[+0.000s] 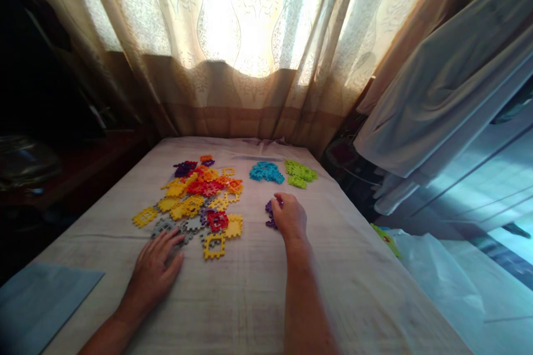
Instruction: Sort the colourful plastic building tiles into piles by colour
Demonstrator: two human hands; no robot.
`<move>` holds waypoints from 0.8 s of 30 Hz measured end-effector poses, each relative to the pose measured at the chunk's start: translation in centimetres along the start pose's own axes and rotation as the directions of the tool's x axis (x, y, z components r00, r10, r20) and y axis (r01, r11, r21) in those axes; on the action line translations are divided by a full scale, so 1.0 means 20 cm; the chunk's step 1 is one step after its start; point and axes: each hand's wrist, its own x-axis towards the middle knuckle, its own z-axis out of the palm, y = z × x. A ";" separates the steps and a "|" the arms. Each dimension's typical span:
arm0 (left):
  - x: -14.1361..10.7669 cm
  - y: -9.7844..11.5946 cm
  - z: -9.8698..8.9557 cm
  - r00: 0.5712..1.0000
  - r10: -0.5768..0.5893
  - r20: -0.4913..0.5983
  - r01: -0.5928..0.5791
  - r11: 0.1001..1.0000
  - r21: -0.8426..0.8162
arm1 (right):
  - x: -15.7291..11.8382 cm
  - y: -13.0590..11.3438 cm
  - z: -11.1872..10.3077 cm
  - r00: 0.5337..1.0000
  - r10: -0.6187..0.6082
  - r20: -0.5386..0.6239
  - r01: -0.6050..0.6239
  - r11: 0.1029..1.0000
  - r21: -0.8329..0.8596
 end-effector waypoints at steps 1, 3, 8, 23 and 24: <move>0.00 0.00 0.00 1.000 -0.001 -0.005 0.001 1.000 -0.004 | -0.02 -0.05 0.02 0.999 -0.048 0.012 0.048 0.999 0.025; 0.00 0.01 0.00 1.000 -0.001 -0.015 0.001 1.000 -0.011 | -0.07 -0.16 0.10 0.982 -0.181 0.054 0.177 0.981 0.081; -0.01 0.02 0.00 1.000 0.003 -0.015 -0.004 1.000 -0.015 | -0.23 -0.38 0.28 0.860 -0.468 0.201 0.452 0.883 0.123; -0.01 0.03 0.00 1.000 -0.008 -0.007 0.008 0.999 -0.031 | -0.24 -0.52 0.38 0.825 -0.461 0.326 0.479 0.877 0.029; -0.01 0.03 0.00 1.000 -0.008 -0.002 0.008 0.999 -0.033 | -0.23 -0.54 0.38 0.819 -0.458 0.346 0.483 0.875 0.015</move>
